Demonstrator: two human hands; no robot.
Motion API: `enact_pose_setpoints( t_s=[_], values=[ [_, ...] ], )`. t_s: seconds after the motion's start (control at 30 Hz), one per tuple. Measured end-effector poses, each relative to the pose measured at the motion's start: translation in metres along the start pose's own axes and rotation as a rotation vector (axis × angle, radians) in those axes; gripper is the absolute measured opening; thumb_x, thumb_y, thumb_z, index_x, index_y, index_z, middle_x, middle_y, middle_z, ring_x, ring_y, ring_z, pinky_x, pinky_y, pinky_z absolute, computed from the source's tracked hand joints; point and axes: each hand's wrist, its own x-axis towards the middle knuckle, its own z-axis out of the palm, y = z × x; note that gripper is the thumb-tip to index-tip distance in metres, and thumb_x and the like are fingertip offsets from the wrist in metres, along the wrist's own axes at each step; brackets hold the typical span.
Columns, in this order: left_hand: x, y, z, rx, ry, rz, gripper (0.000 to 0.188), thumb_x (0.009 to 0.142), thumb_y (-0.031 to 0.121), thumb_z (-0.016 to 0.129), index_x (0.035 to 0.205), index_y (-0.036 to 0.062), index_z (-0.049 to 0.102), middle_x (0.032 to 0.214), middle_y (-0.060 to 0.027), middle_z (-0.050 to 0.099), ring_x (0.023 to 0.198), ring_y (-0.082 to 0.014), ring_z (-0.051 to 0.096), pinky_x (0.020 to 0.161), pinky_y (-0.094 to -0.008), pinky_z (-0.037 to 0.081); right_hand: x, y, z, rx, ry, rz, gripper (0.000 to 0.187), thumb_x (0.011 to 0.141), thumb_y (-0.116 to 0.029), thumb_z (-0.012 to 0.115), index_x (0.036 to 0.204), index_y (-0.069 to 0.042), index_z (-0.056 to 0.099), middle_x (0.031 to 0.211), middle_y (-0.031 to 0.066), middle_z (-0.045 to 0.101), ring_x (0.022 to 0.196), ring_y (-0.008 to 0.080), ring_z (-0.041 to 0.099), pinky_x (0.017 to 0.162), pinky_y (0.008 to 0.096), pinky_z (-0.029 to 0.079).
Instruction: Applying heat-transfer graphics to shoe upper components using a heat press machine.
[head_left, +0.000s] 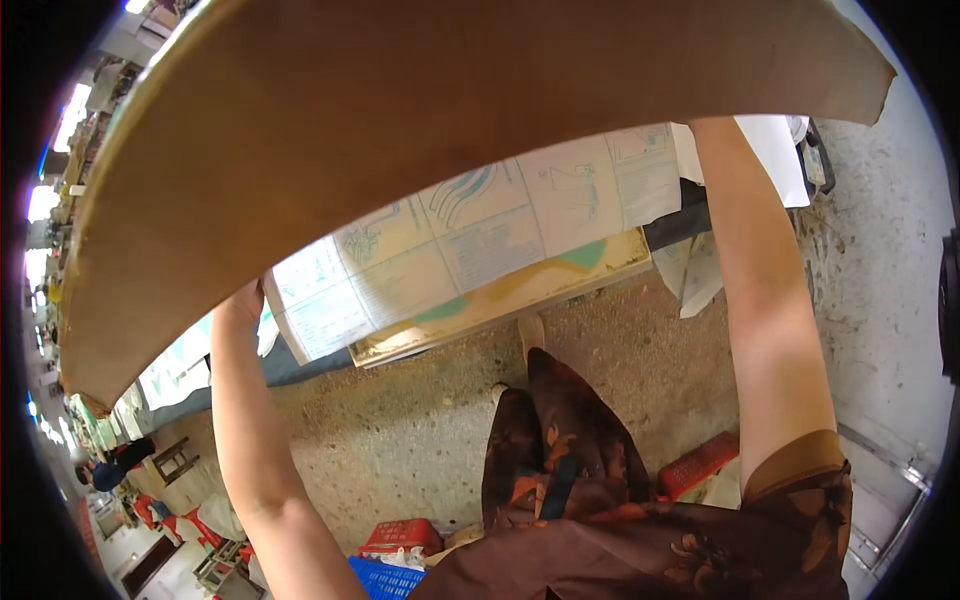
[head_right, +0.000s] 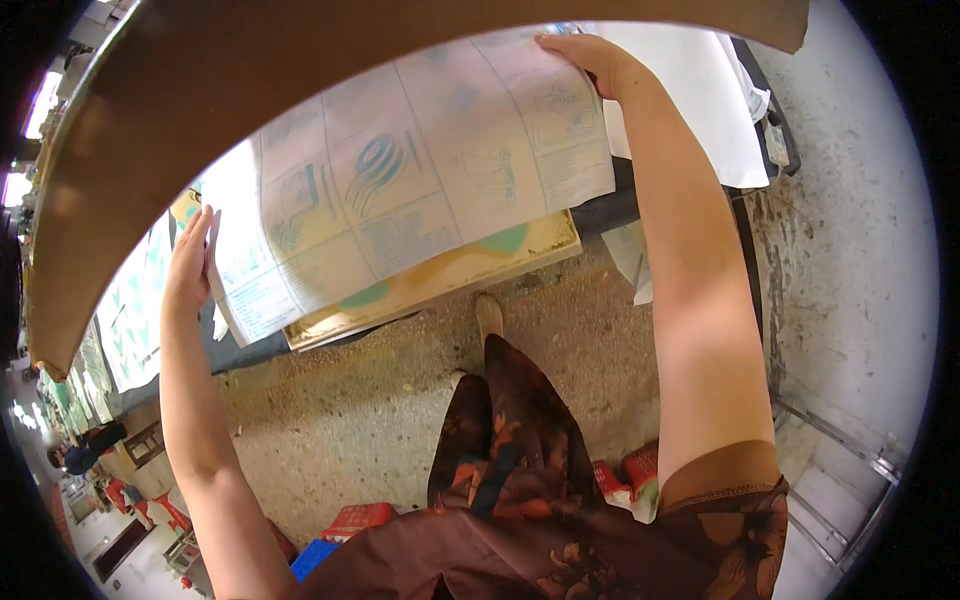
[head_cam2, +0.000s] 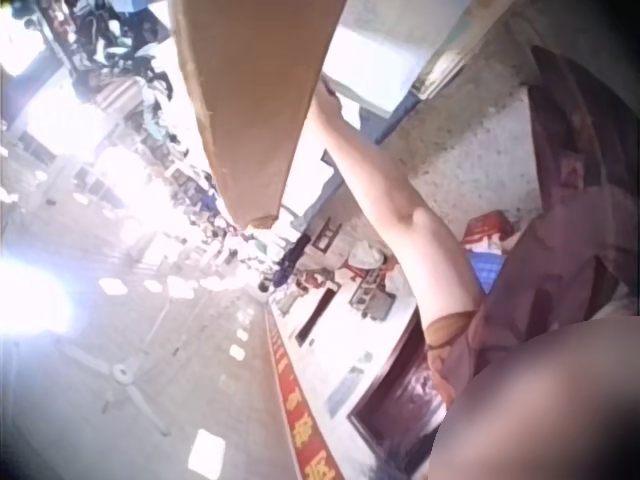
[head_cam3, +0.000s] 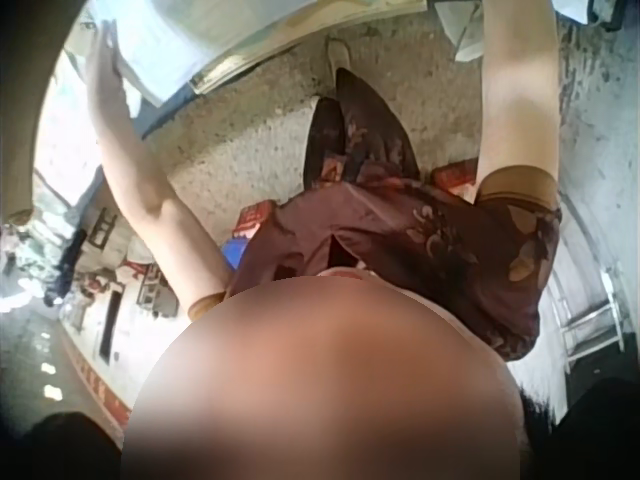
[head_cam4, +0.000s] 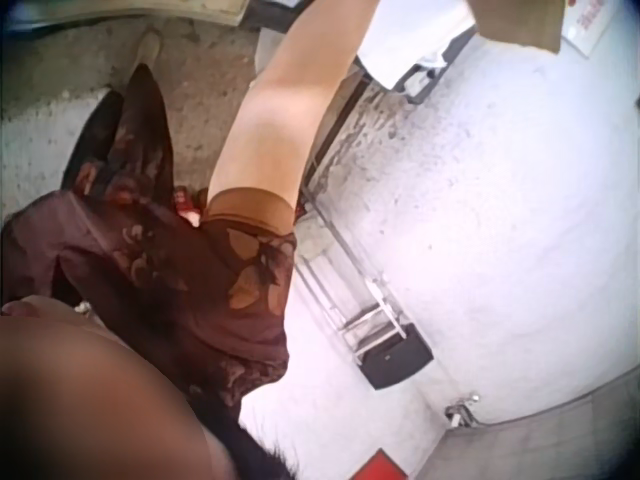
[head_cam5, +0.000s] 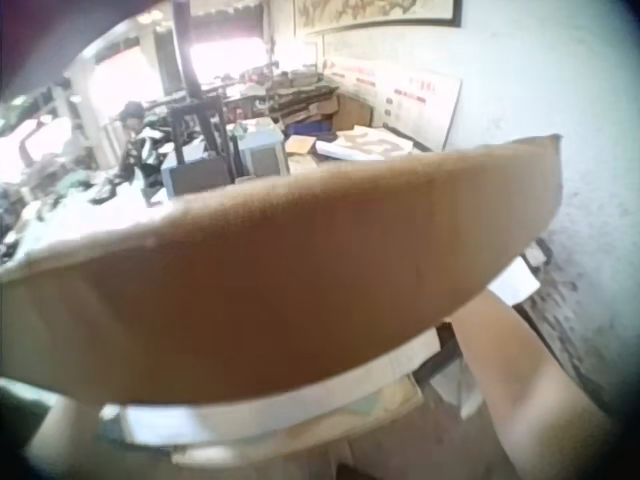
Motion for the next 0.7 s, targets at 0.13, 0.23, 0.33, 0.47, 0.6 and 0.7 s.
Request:
enact_pose_setpoints(
  t_s=[0.13,0.23,0.33,0.47,0.6,0.7],
  values=[
    [-0.030,0.030,0.026,0.257,-0.063,-0.140,0.057,0.098,0.048,0.056,0.139,0.0091,0.050,0.093,-0.0024,0.062,0.079,-0.0101,0.057,0.072,-0.0251,0.050,0.000,0.022,-0.020,-0.129,0.039,-0.197,0.058,0.087,-0.055,0.067,0.120,-0.008,0.065,0.102,0.0097,0.068,0.089,0.0158,0.064,0.080,0.0288,0.053],
    [-0.045,0.033,0.021,0.209,-0.217,-0.168,0.048,0.096,0.049,0.057,0.123,0.0099,0.058,0.087,-0.0005,0.060,0.075,-0.0127,0.058,0.072,-0.0283,0.051,-0.007,0.028,-0.025,-0.195,0.021,-0.148,0.062,0.087,-0.063,0.061,0.119,-0.010,0.066,0.099,0.0067,0.068,0.089,0.0141,0.063,0.078,0.0276,0.050],
    [-0.059,0.028,0.010,0.268,-0.251,-0.269,0.047,0.095,0.049,0.059,0.122,0.0107,0.059,0.087,-0.0004,0.059,0.076,-0.0128,0.059,0.073,-0.0280,0.052,-0.020,0.035,-0.025,-0.227,0.014,-0.107,0.062,0.087,-0.065,0.058,0.115,-0.011,0.067,0.098,0.0047,0.068,0.089,0.0144,0.064,0.080,0.0282,0.050],
    [-0.080,0.024,0.012,0.372,-0.267,-0.309,0.041,0.092,0.042,0.065,0.119,0.0113,0.061,0.085,0.0007,0.060,0.079,-0.0128,0.062,0.075,-0.0284,0.052,-0.038,0.043,-0.032,-0.264,-0.051,-0.034,0.061,0.089,-0.065,0.055,0.114,-0.011,0.067,0.101,0.0040,0.071,0.090,0.0136,0.065,0.089,0.0327,0.048],
    [-0.080,0.023,0.004,0.304,-0.254,-0.257,0.033,0.092,0.027,0.067,0.120,0.0111,0.061,0.097,-0.0012,0.067,0.083,-0.0130,0.065,0.077,-0.0299,0.053,-0.037,0.048,-0.040,-0.210,-0.134,-0.080,0.049,0.087,-0.054,0.065,0.109,-0.010,0.068,0.099,0.0035,0.070,0.089,0.0137,0.066,0.087,0.0303,0.049],
    [-0.078,0.036,0.002,0.224,-0.259,-0.221,0.033,0.091,0.021,0.067,0.121,0.0087,0.059,0.103,-0.0030,0.069,0.086,-0.0135,0.066,0.078,-0.0303,0.054,-0.031,0.042,-0.044,-0.111,-0.106,-0.128,0.040,0.085,-0.045,0.071,0.105,-0.010,0.069,0.097,0.0039,0.070,0.089,0.0142,0.066,0.087,0.0283,0.050]
  ],
)
